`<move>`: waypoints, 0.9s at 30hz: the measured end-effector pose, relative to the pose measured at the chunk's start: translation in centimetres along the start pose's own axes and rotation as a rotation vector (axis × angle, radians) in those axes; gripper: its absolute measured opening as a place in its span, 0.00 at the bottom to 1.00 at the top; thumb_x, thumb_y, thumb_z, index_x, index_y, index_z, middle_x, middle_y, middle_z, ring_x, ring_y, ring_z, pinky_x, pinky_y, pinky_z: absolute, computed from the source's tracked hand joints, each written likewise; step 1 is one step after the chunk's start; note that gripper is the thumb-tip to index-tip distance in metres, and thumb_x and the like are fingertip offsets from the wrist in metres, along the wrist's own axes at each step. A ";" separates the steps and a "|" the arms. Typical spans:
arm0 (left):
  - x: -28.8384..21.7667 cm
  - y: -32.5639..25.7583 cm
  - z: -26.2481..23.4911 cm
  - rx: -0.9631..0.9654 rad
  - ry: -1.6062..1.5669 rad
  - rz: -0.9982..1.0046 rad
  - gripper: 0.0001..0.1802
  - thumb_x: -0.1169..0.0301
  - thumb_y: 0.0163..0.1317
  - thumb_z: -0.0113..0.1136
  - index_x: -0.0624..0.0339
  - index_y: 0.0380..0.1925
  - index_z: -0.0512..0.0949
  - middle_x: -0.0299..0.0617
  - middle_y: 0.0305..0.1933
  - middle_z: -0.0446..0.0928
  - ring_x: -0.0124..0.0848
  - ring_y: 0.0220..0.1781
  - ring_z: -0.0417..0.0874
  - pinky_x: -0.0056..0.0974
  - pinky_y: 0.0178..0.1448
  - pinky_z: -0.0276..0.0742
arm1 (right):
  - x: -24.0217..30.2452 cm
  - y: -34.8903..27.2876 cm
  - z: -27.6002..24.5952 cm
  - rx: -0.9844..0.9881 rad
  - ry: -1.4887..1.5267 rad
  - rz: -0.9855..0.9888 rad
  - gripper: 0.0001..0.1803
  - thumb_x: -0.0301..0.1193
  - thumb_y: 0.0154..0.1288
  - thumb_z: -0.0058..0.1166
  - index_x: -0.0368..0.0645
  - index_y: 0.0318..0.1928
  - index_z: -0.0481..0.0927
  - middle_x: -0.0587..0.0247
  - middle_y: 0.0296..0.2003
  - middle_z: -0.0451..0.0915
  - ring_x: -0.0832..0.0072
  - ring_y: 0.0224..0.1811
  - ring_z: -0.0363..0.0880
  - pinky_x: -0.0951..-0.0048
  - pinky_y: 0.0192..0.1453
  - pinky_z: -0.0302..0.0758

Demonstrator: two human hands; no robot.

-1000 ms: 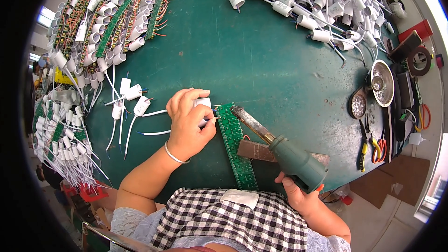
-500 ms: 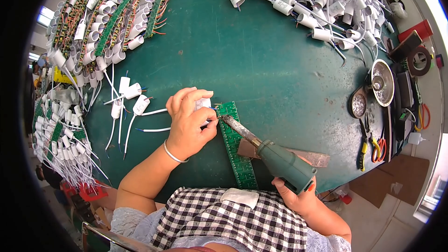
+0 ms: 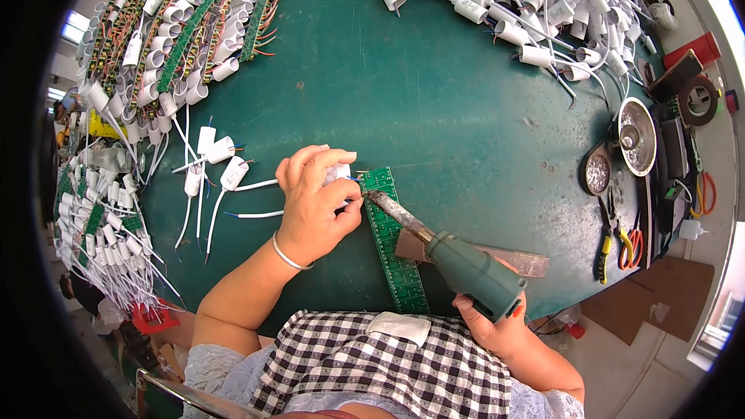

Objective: The person solders wires to LED circuit boards using a soldering iron, then assembles the soldered LED boards into plastic housings.

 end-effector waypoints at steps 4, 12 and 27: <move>0.0 0.1 0.2 -0.006 -0.001 0.013 0.10 0.75 0.37 0.64 0.49 0.21 0.74 0.34 0.52 0.73 0.44 0.58 0.68 0.48 0.58 0.54 | 1.5 0.5 -0.7 -0.140 0.224 -0.012 0.24 0.42 0.67 0.53 0.35 0.53 0.70 0.56 0.43 0.77 0.73 0.28 0.78 0.74 0.34 0.75; -0.1 -0.3 -0.3 -0.037 0.015 0.012 0.08 0.69 0.43 0.65 0.50 0.23 0.75 0.34 0.53 0.71 0.40 0.58 0.67 0.52 0.57 0.56 | 2.1 0.4 -1.8 -0.352 0.258 -0.050 0.28 0.44 0.67 0.50 0.31 0.54 0.68 0.53 0.46 0.77 0.74 0.24 0.76 0.76 0.25 0.73; 13.9 -6.3 -9.7 -0.048 0.111 -0.505 0.18 0.71 0.50 0.68 0.61 0.41 0.74 0.43 0.41 0.71 0.44 0.41 0.75 0.44 0.46 0.70 | 2.0 0.7 -2.1 -0.372 0.258 -0.072 0.32 0.50 0.66 0.52 0.31 0.53 0.69 0.56 0.41 0.77 0.78 0.22 0.74 0.79 0.20 0.67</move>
Point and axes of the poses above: each hand's wrist, its own y-axis towards the middle knuckle, its own z-axis out of the palm, x = y × z, the point moved 9 cm from there along y, towards the middle knuckle
